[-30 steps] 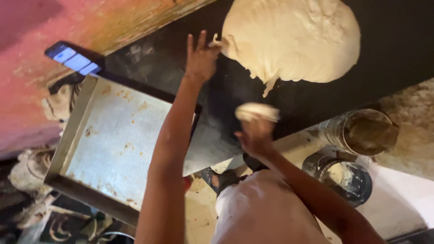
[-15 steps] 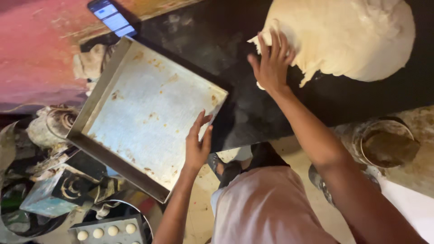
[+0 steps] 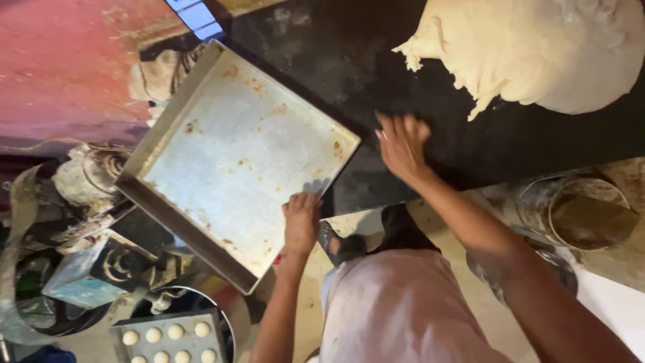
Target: The person portions pieces of dough from a large mass, rolls them into balls by hand, and places them onto a metal tray.
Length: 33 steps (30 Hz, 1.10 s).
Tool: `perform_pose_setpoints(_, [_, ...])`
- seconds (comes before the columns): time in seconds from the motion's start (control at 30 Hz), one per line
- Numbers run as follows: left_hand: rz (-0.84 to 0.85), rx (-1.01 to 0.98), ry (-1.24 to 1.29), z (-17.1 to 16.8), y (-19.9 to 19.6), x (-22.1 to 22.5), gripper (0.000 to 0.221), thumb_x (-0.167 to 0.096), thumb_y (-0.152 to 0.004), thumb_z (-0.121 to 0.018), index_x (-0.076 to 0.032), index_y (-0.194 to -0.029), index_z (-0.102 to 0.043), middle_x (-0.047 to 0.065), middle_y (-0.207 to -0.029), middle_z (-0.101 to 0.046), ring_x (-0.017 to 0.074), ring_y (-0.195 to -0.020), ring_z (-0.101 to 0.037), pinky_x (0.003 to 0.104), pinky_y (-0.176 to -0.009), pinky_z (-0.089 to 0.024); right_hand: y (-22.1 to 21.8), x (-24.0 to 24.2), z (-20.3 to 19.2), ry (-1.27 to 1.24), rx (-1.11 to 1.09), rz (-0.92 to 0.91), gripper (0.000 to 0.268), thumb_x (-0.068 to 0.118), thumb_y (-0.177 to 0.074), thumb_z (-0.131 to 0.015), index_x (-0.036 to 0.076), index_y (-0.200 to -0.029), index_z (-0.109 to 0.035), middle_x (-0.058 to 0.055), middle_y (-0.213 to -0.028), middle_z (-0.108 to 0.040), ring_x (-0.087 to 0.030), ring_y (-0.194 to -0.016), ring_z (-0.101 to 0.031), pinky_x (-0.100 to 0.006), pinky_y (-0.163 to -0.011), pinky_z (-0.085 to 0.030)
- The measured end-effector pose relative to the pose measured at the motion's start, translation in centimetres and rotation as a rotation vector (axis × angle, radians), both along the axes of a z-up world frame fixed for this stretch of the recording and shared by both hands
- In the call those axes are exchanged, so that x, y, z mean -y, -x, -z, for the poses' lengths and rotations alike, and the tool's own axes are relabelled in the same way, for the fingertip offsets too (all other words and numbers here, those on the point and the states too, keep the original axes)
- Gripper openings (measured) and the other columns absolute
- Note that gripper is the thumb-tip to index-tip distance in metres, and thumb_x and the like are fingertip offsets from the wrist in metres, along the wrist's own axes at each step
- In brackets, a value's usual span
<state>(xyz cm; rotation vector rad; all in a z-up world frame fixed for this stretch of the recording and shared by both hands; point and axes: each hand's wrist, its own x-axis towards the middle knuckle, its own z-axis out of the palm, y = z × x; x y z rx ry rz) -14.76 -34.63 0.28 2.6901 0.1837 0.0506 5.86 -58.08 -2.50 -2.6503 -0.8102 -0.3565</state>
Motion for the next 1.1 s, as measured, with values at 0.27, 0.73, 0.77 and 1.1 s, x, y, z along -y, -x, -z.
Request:
perform_pose_setpoints(0.27, [-0.098,0.144,0.159,-6.9,0.8,0.3,0.059,-0.031,-0.088,-0.077,0.000,-0.135,-0.057,0.017,-0.112,-0.063,0.0335,-0.102,-0.055,0.048,-0.092,-0.038,-2.8,5.9,-0.3,0.037,-0.145,0.012,0.018,0.026,-0.100,-0.065,0.009,-0.105,-0.067,-0.013,-0.117,-0.059,-0.036,-0.115,-0.049,-0.054,-0.098,-0.039])
perform_pose_setpoints(0.73, [0.139,0.209,0.529,-6.7,-10.6,13.5,0.043,-0.019,-0.099,-0.069,-0.003,-0.138,-0.060,0.017,-0.105,-0.071,0.0343,-0.097,-0.066,0.046,-0.088,-0.049,-4.7,7.2,-2.0,-0.127,-0.324,-0.236,0.036,0.028,-0.090,-0.080,0.004,-0.113,-0.068,-0.014,-0.123,-0.064,-0.037,-0.124,-0.054,-0.052,-0.099,-0.044])
perform_pose_setpoints(0.77, [0.082,0.210,0.597,-5.9,-11.3,14.2,0.042,-0.018,-0.100,-0.068,-0.004,-0.139,-0.060,0.018,-0.105,-0.071,0.0348,-0.098,-0.067,0.046,-0.087,-0.051,-5.3,7.9,-2.6,-0.122,-0.323,-0.238,0.036,0.028,-0.090,-0.080,0.004,-0.113,-0.068,-0.014,-0.123,-0.064,-0.037,-0.124,-0.054,-0.052,-0.099,-0.044])
perform_pose_setpoints(1.1, [-0.270,0.242,0.832,0.2,-18.4,16.8,0.055,0.002,-0.098,-0.061,-0.007,-0.150,-0.045,0.018,-0.113,-0.073,0.0295,-0.098,-0.075,0.037,-0.085,-0.060,-13.5,10.5,-2.0,0.030,0.125,-0.941,0.039,0.006,-0.086,-0.080,-0.002,-0.123,-0.071,-0.011,-0.131,-0.069,-0.025,-0.133,-0.059,-0.041,-0.116,-0.045])
